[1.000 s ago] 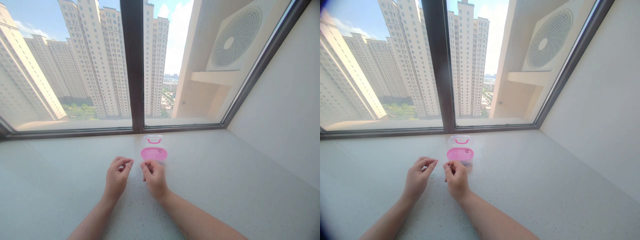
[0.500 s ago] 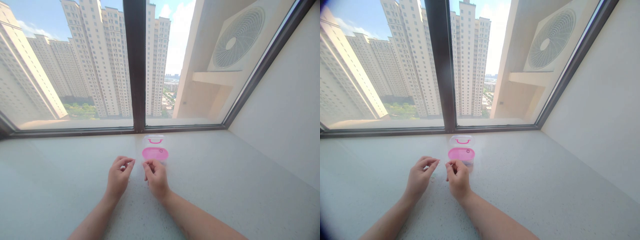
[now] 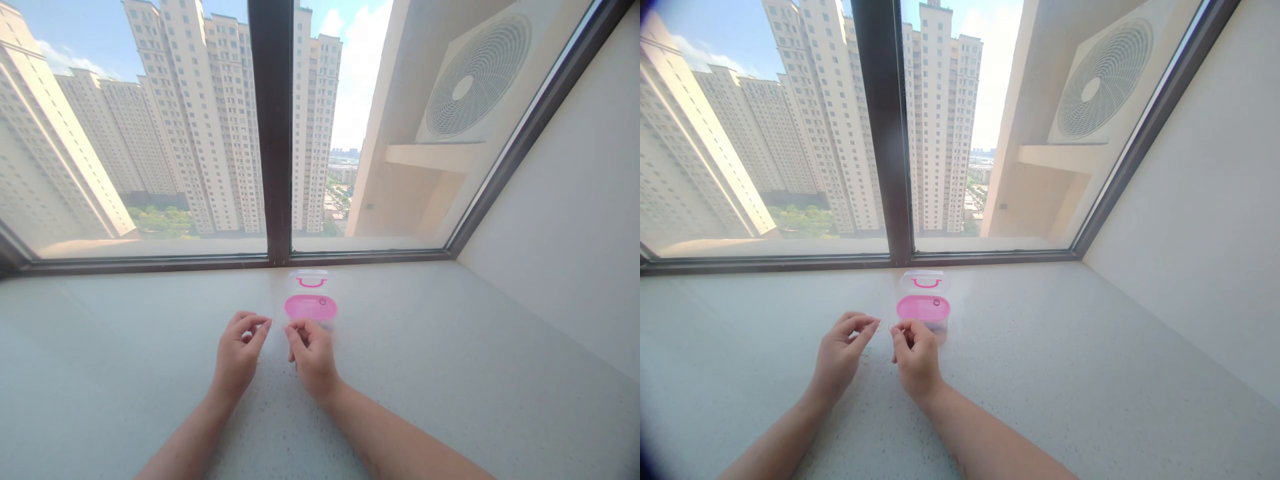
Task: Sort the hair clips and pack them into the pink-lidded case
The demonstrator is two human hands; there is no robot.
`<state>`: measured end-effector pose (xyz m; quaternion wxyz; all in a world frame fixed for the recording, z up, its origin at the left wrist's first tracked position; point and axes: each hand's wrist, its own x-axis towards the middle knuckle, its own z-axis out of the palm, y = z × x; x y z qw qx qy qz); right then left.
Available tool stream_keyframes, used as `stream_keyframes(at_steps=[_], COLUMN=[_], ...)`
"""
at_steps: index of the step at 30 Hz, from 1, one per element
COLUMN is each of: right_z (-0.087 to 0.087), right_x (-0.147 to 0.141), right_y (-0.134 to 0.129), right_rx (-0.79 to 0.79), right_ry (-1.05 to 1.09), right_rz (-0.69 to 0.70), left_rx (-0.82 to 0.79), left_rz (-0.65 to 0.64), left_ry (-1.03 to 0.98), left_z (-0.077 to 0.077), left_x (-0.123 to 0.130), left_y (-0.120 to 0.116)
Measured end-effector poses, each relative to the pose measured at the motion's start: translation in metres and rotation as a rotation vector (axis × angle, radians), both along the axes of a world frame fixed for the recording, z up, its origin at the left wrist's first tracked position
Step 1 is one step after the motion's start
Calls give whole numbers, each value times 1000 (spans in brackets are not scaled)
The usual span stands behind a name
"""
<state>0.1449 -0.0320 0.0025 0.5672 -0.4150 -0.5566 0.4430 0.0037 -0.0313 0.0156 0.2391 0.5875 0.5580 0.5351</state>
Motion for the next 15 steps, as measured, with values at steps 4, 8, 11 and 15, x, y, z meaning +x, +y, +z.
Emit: stream_keyframes(at_steps=[4, 8, 11, 15], right_z=[1, 1, 0, 0], right_x=[0, -1, -1, 0], right_y=[0, -1, -1, -1], right_rx=[-15, -18, -17, -8], right_ry=[-2, -2, 1, 5], right_rz=[22, 18, 15, 6], left_rx=[10, 19, 15, 6], left_rz=[-4, 3, 0, -3], left_ry=[12, 24, 19, 20], left_z=[3, 3, 2, 1], left_x=[1, 1, 1, 0], left_y=[0, 0, 0, 1])
